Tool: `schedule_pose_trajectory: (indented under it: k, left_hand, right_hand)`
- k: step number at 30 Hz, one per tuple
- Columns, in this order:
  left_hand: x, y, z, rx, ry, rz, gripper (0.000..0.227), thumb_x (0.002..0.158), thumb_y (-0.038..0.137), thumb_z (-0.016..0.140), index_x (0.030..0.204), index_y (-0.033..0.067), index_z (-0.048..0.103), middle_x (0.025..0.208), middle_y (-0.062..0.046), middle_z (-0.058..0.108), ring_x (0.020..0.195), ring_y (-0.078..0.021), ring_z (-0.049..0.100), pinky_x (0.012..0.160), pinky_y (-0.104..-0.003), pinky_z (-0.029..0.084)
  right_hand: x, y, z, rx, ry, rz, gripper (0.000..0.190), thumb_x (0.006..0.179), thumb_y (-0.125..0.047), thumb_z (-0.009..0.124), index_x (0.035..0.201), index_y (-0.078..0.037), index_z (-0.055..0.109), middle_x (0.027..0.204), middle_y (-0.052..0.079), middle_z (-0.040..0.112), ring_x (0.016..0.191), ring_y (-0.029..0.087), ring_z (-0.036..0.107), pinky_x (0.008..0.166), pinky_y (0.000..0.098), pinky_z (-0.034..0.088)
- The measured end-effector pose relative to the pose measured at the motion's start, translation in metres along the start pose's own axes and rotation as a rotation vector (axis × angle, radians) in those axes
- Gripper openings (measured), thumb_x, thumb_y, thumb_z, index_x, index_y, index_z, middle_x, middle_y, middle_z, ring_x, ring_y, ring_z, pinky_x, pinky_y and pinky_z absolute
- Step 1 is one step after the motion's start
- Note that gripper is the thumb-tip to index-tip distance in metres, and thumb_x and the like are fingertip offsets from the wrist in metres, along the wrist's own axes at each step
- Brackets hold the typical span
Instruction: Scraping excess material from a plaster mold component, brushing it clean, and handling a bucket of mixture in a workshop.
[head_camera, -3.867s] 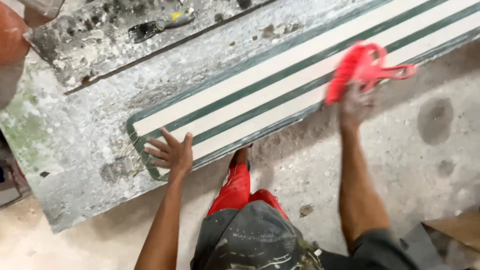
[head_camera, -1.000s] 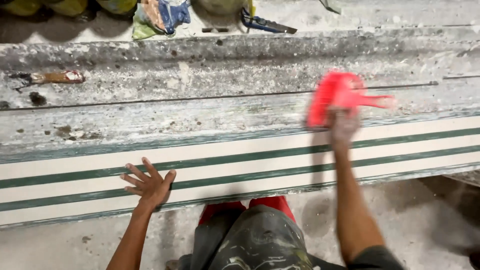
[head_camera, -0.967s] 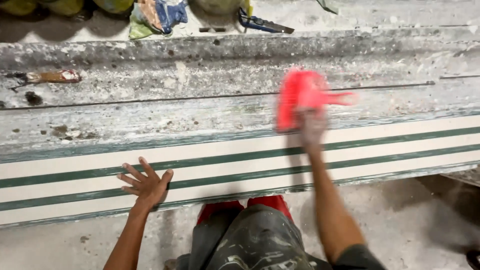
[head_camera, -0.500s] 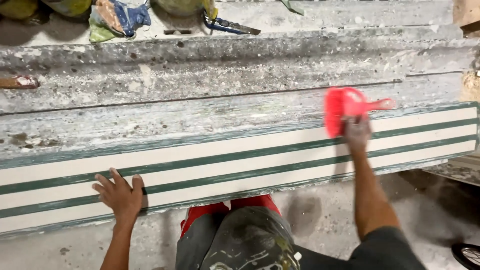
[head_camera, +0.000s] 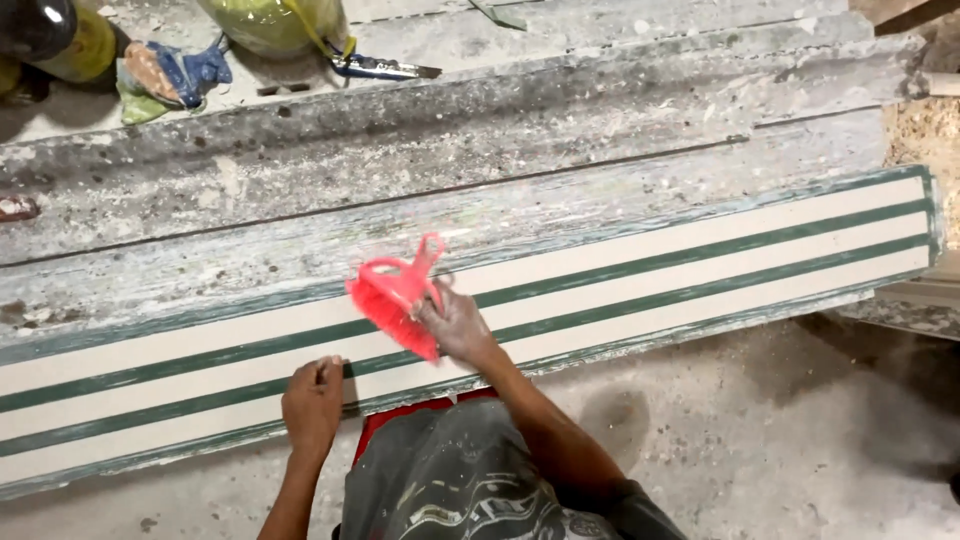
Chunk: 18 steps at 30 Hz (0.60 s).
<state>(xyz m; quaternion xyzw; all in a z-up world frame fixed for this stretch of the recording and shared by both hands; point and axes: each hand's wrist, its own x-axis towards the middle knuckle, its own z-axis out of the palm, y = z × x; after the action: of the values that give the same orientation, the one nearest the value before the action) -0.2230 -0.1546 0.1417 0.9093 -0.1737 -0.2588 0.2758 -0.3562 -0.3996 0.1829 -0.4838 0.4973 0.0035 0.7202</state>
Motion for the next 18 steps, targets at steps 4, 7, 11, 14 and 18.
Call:
schedule_pose_trajectory:
  k: [4, 7, 11, 14, 18]
  left_hand:
    - [0.018, 0.020, 0.029, 0.118, 0.009, 0.245, 0.059, 0.094, 0.038, 0.067, 0.131, -0.0069, 0.063, 0.129, -0.024, 0.061, 0.121, -0.0383, 0.054, 0.102, -0.047, 0.041]
    - [0.015, -0.003, 0.065, 0.353, 0.115, 0.427, 0.082, 0.086, 0.048, 0.069, 0.145, -0.0056, 0.050, 0.149, -0.032, 0.044, 0.136, -0.0485, 0.044, 0.108, -0.057, 0.037]
    - [0.027, -0.039, 0.100, 0.538, -0.338, 0.121, 0.136, 0.076, 0.081, 0.056, 0.161, -0.0018, -0.010, 0.165, -0.033, -0.024, 0.151, -0.0528, -0.025, 0.114, -0.067, -0.004]
    - [0.051, -0.059, 0.125, 0.507, -0.483, 0.019, 0.157, 0.066, 0.092, 0.059, 0.155, -0.0093, -0.022, 0.156, -0.040, -0.037, 0.141, -0.0587, -0.040, 0.106, -0.075, -0.015]
    - [0.066, -0.058, 0.123, 0.628, -0.650, -0.034, 0.160, 0.068, 0.092, 0.061, 0.153, -0.0100, -0.029, 0.150, -0.043, -0.045, 0.134, -0.0638, -0.044, 0.103, -0.078, -0.015]
  right_hand:
    - [-0.017, 0.070, -0.075, -0.112, 0.105, -0.043, 0.056, 0.100, -0.032, 0.052, 0.148, -0.006, 0.038, 0.105, 0.017, 0.068, 0.080, 0.025, 0.072, 0.057, 0.0313, 0.065]
    - [-0.031, 0.130, -0.169, 0.152, 0.306, -0.110, 0.045, 0.099, -0.025, 0.058, 0.136, -0.002, 0.048, 0.102, 0.015, 0.067, 0.082, 0.021, 0.069, 0.059, 0.0286, 0.061]
    - [-0.066, 0.136, -0.230, 0.380, 0.589, -0.389, 0.007, 0.103, -0.012, 0.060, 0.100, -0.007, 0.057, 0.078, 0.001, 0.059, 0.059, 0.007, 0.053, 0.048, 0.0210, 0.045]
    - [-0.086, 0.049, -0.173, 0.098, 0.663, 0.054, 0.076, 0.093, -0.042, 0.059, 0.154, -0.005, 0.031, 0.116, 0.012, 0.059, 0.094, 0.023, 0.069, 0.080, 0.0380, 0.062]
    - [-0.047, 0.064, -0.090, 0.195, 0.119, -0.235, 0.069, 0.088, -0.034, 0.069, 0.145, -0.001, 0.050, 0.107, 0.016, 0.068, 0.085, 0.022, 0.070, 0.066, 0.0301, 0.064]
